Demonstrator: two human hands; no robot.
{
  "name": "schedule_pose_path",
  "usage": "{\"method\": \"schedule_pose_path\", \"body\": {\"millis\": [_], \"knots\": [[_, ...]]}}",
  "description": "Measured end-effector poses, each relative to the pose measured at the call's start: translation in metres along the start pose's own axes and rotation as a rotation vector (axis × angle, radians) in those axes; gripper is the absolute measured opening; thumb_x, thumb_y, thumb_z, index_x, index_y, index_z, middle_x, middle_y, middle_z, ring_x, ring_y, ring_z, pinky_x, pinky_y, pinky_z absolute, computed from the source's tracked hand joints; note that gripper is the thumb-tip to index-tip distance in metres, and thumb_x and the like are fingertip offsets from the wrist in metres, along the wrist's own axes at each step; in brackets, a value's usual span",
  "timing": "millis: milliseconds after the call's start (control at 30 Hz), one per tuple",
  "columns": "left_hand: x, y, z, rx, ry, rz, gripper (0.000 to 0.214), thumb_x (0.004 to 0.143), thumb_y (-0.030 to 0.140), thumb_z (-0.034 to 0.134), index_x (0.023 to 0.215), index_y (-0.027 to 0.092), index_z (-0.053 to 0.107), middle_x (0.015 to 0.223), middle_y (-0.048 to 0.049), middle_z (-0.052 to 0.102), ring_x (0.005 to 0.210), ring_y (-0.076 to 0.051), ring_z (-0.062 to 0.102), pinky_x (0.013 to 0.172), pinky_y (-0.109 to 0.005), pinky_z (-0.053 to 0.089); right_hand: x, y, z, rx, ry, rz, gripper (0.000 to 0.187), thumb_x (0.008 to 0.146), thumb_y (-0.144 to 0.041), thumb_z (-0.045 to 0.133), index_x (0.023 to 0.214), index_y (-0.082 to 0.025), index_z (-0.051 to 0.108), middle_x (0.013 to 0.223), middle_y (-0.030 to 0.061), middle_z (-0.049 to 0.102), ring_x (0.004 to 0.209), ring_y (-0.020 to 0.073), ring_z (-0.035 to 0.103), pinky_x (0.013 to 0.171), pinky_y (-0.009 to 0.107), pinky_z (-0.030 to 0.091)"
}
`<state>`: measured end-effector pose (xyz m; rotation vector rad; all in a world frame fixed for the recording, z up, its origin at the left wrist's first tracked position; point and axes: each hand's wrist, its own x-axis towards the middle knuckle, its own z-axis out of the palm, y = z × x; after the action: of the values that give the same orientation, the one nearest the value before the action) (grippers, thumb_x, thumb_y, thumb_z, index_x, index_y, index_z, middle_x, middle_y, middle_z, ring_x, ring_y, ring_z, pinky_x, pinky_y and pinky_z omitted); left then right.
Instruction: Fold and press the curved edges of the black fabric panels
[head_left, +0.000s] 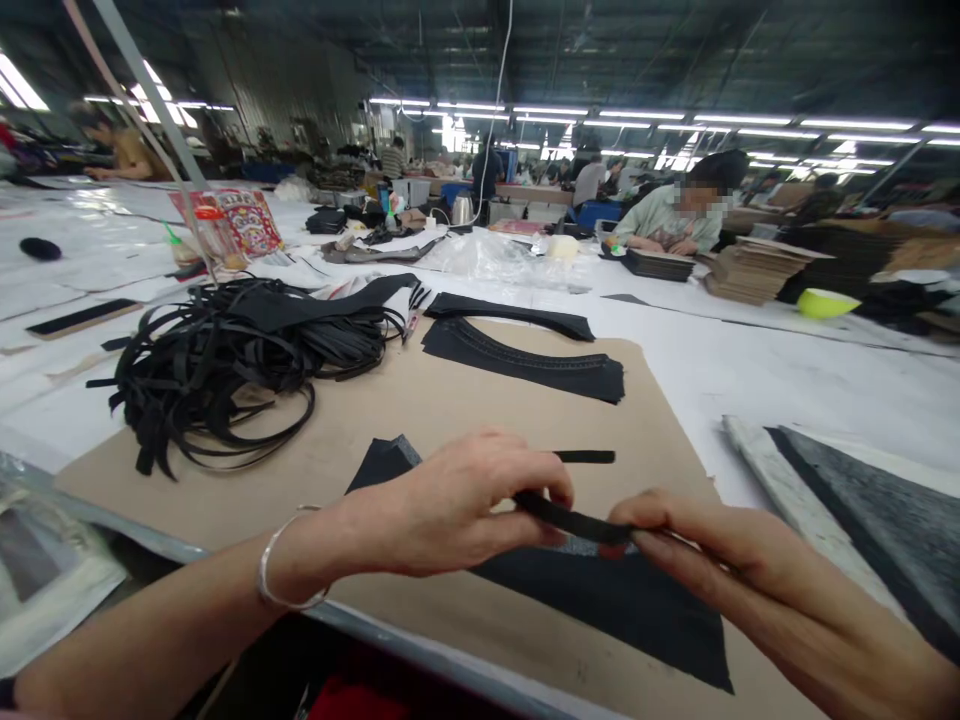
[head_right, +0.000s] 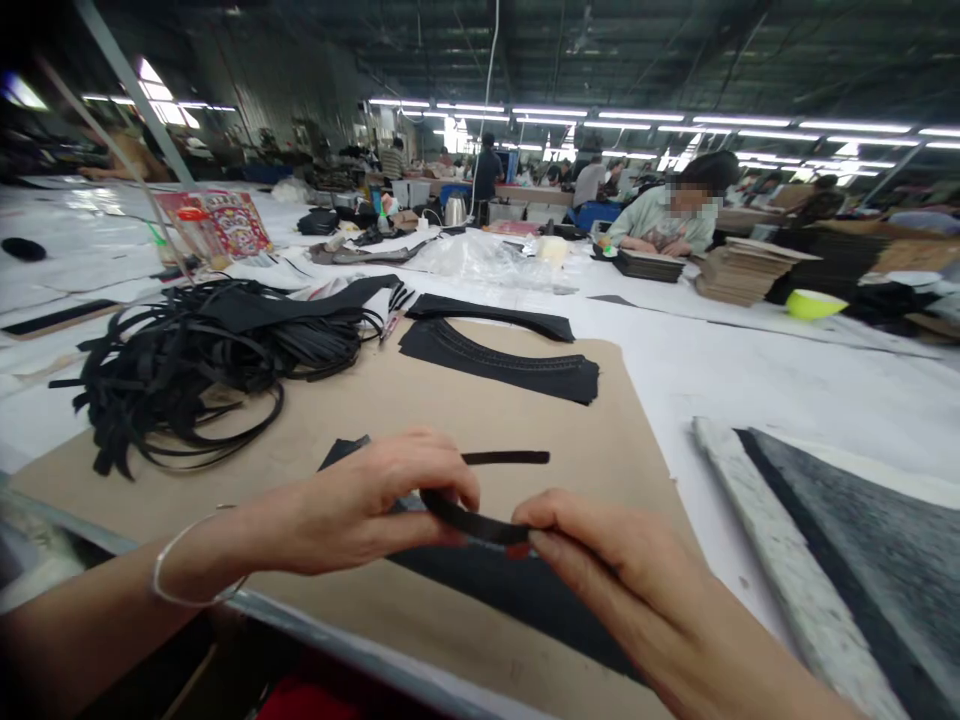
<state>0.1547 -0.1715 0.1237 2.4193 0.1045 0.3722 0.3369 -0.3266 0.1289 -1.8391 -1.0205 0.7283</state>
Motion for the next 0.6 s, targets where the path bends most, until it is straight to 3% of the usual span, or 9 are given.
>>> {"method": "schedule_pose_path", "body": {"millis": [100,200,300,467,600], "knots": [[-0.011,-0.005,-0.001,-0.257,-0.113,-0.251,0.031,0.078,0.022,0.07,0.108,0.02,0.064,0.072,0.0056,0.056,0.062,-0.01,0.05,0.055,-0.017,0.039,0.002,0.008,0.0,-0.068,-0.351,0.068,0.04,0.064,-0.065,0.062,0.072,-0.027,0.074,0.074,0.0064,0.068,0.077,0.0284,0.062,0.068,0.034,0.05],[-0.017,-0.009,-0.001,-0.423,-0.202,-0.362,0.028,0.077,0.027,0.069,0.104,0.017,0.067,0.068,0.005,0.053,0.06,-0.009,0.045,0.052,-0.017,0.034,0.001,0.019,0.005,-0.09,-0.395,0.105,0.044,0.067,-0.068,0.056,0.072,-0.027,0.073,0.075,0.0051,0.068,0.079,0.0277,0.06,0.071,0.034,0.048],[-0.018,-0.012,0.004,-0.473,-0.223,-0.374,0.027,0.082,0.034,0.063,0.101,0.015,0.069,0.071,0.0026,0.056,0.063,-0.01,0.046,0.055,-0.018,0.034,-0.002,0.029,0.013,-0.138,-0.447,0.088,0.043,0.071,-0.065,0.054,0.074,-0.027,0.073,0.075,0.0047,0.068,0.074,0.0262,0.059,0.065,0.031,0.046],[-0.018,-0.021,0.018,-0.299,-0.193,-0.426,0.016,0.08,0.024,0.059,0.083,0.015,0.071,0.064,0.0035,0.055,0.058,-0.01,0.044,0.052,-0.019,0.031,-0.006,0.039,0.02,-0.165,-0.465,0.041,0.032,0.076,-0.052,0.052,0.075,-0.026,0.072,0.078,0.0033,0.068,0.073,0.0237,0.059,0.064,0.028,0.044],[-0.018,-0.024,0.025,-0.144,-0.269,-0.475,0.011,0.074,0.024,0.063,0.075,0.016,0.07,0.058,0.0052,0.054,0.055,-0.009,0.046,0.05,-0.019,0.029,-0.007,0.056,0.023,-0.28,-0.571,0.034,0.023,0.082,-0.036,0.049,0.081,-0.023,0.069,0.077,0.0011,0.066,0.074,0.0194,0.059,0.065,0.025,0.041]]}}
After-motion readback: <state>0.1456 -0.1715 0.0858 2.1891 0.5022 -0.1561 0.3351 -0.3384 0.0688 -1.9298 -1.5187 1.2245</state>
